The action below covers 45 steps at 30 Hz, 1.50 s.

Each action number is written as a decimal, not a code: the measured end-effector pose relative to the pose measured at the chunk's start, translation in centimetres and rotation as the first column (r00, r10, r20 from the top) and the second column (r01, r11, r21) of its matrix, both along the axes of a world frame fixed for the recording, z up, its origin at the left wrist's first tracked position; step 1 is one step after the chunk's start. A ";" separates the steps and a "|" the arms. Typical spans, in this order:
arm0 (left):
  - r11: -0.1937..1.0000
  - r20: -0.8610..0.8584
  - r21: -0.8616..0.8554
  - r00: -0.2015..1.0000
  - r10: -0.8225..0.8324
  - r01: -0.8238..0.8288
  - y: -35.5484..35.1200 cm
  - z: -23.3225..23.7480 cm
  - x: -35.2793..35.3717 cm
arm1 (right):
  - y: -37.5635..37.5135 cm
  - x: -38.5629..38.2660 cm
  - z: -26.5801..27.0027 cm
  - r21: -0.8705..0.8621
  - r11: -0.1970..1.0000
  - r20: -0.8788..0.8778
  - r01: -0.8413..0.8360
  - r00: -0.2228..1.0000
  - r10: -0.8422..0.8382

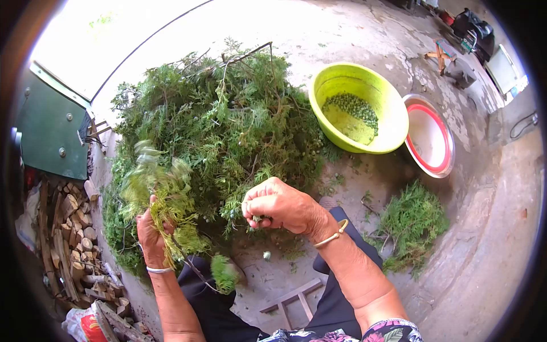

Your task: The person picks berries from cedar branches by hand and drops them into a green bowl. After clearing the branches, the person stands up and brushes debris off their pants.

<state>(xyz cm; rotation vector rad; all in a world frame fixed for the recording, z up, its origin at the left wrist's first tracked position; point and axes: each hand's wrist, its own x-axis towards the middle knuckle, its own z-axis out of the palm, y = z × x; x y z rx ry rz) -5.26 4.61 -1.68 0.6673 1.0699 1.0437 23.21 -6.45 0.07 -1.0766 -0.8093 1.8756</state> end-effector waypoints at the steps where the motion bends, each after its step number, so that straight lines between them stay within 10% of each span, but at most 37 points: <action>1: 0.993 -0.058 -0.023 0.992 0.112 -0.114 0.0 0.7 0.7 | -0.1 0.2 -0.1 -0.072 0.995 -0.125 0.070 0.989 -0.079; 4: 0.979 0.276 -0.068 0.939 0.205 -0.193 -2.2 0.9 1.1 | 0.1 -1.1 -0.7 -0.120 0.970 -0.212 0.213 0.949 -0.234; 9: 0.993 -0.027 -0.103 0.998 -0.058 0.055 -1.9 1.8 2.8 | 0.6 -2.2 0.1 -0.163 0.939 -0.129 0.303 0.937 -0.324; 15: 0.973 0.204 -0.108 0.962 -0.180 0.204 -3.0 -0.6 2.1 | 1.0 -2.2 -0.4 -0.150 0.921 -0.134 0.360 0.915 -0.380; 20: 0.946 0.033 0.001 0.946 -0.323 0.324 -3.9 0.3 3.3 | 1.2 -2.8 0.2 -0.046 0.940 -0.189 0.339 0.921 -0.341; 45: 0.934 -0.069 0.049 0.934 -0.350 0.354 -4.5 1.0 5.6 | 1.2 -2.2 0.5 0.070 0.985 -0.001 0.157 0.988 -0.157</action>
